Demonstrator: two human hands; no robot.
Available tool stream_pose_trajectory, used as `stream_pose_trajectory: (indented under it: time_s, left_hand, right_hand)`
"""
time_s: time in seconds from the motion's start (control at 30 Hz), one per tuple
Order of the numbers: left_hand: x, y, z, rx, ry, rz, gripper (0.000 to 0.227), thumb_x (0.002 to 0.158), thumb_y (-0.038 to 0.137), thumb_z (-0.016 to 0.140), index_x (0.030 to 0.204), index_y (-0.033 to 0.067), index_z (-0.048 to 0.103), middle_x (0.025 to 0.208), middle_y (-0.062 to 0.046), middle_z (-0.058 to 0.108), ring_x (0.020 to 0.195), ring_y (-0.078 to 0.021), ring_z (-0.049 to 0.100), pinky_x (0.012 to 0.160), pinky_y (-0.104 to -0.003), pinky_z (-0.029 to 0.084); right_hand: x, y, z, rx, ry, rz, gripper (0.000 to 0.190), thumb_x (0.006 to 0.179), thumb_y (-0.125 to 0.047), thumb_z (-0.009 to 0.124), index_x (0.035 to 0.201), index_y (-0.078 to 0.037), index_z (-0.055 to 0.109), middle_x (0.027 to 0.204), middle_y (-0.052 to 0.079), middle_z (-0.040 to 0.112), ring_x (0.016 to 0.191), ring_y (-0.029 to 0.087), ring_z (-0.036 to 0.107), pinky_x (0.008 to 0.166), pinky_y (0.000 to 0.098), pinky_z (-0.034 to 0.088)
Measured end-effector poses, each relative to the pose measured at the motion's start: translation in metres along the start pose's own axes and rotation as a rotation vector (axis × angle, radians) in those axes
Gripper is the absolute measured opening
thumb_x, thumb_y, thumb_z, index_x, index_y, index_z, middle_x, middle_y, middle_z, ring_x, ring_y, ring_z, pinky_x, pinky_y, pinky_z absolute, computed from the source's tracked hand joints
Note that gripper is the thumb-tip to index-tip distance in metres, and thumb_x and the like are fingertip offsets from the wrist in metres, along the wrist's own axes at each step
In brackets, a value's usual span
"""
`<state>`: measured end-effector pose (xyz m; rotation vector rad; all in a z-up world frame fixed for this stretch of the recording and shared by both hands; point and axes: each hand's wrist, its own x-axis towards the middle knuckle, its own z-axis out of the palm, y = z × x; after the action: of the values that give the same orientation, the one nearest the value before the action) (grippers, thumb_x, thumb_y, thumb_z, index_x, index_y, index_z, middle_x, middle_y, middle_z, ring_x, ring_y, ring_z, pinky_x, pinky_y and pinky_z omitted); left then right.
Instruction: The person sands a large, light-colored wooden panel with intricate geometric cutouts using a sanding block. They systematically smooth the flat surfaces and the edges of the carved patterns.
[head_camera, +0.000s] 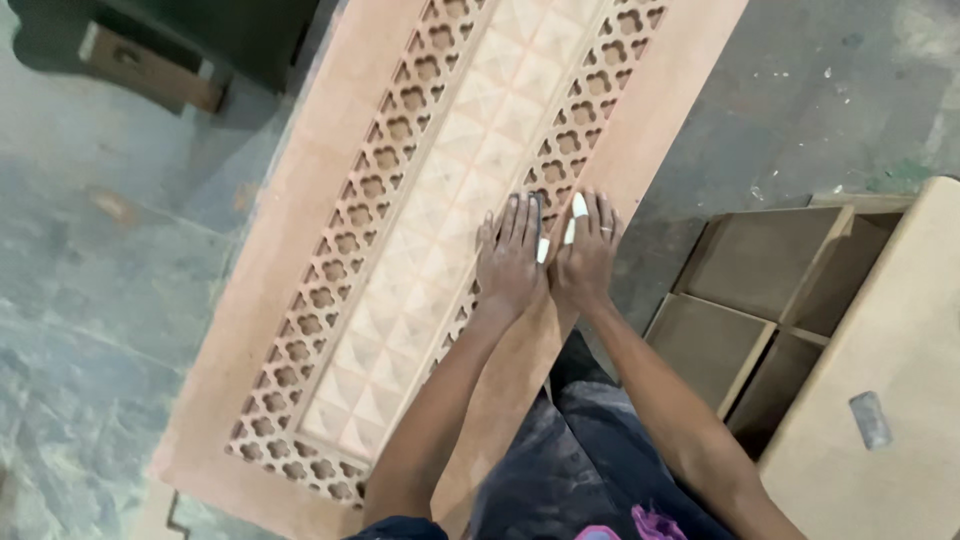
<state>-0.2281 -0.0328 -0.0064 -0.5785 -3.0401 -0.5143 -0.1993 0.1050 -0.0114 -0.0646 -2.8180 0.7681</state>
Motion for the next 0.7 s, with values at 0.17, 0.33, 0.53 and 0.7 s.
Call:
stream_pose_trajectory:
  time_s: [0.17, 0.33, 0.53, 0.7]
  left_hand:
    - [-0.011, 0.012, -0.009, 0.053, -0.040, -0.009, 0.067, 0.104, 0.034, 0.043, 0.161, 0.0019, 0.028, 0.169, -0.014, 0.027, 0.158, -0.0277, 0.020, 0.126, -0.057, 0.015]
    - [-0.015, 0.019, -0.012, 0.102, -0.150, 0.058, 0.072, 0.096, 0.031, 0.050, 0.159, 0.0032, 0.031, 0.167, -0.015, 0.029, 0.156, -0.0269, 0.020, 0.123, -0.060, 0.016]
    - [-0.031, 0.015, -0.013, 0.142, -0.024, 0.140, 0.064, 0.106, 0.028, 0.049, 0.163, 0.0050, 0.032, 0.171, -0.011, 0.030, 0.161, -0.0246, 0.022, 0.128, -0.052, 0.016]
    - [-0.020, 0.016, -0.033, -0.016, -0.114, 0.165, 0.067, 0.100, 0.030, 0.049, 0.160, 0.0048, 0.032, 0.167, -0.011, 0.031, 0.156, -0.0254, 0.024, 0.125, -0.056, 0.014]
  right_hand:
    - [-0.006, 0.009, -0.002, 0.092, 0.083, 0.009, 0.062, 0.092, -0.006, 0.051, 0.151, 0.010, 0.041, 0.158, 0.030, 0.040, 0.150, 0.049, 0.030, 0.126, 0.0588, 0.019]
    - [-0.002, 0.014, 0.009, 0.133, 0.147, 0.062, 0.057, 0.095, -0.002, 0.049, 0.150, 0.008, 0.043, 0.157, 0.029, 0.043, 0.151, 0.048, 0.034, 0.128, 0.0558, 0.024]
    - [-0.011, 0.019, 0.011, 0.186, 0.135, 0.108, 0.049, 0.103, -0.002, 0.048, 0.152, 0.007, 0.045, 0.157, 0.028, 0.044, 0.151, 0.047, 0.035, 0.127, 0.0542, 0.026]
    - [0.001, 0.016, 0.010, 0.129, 0.169, 0.073, 0.054, 0.094, -0.004, 0.048, 0.146, 0.008, 0.048, 0.156, 0.026, 0.045, 0.149, 0.047, 0.036, 0.126, 0.0562, 0.024]
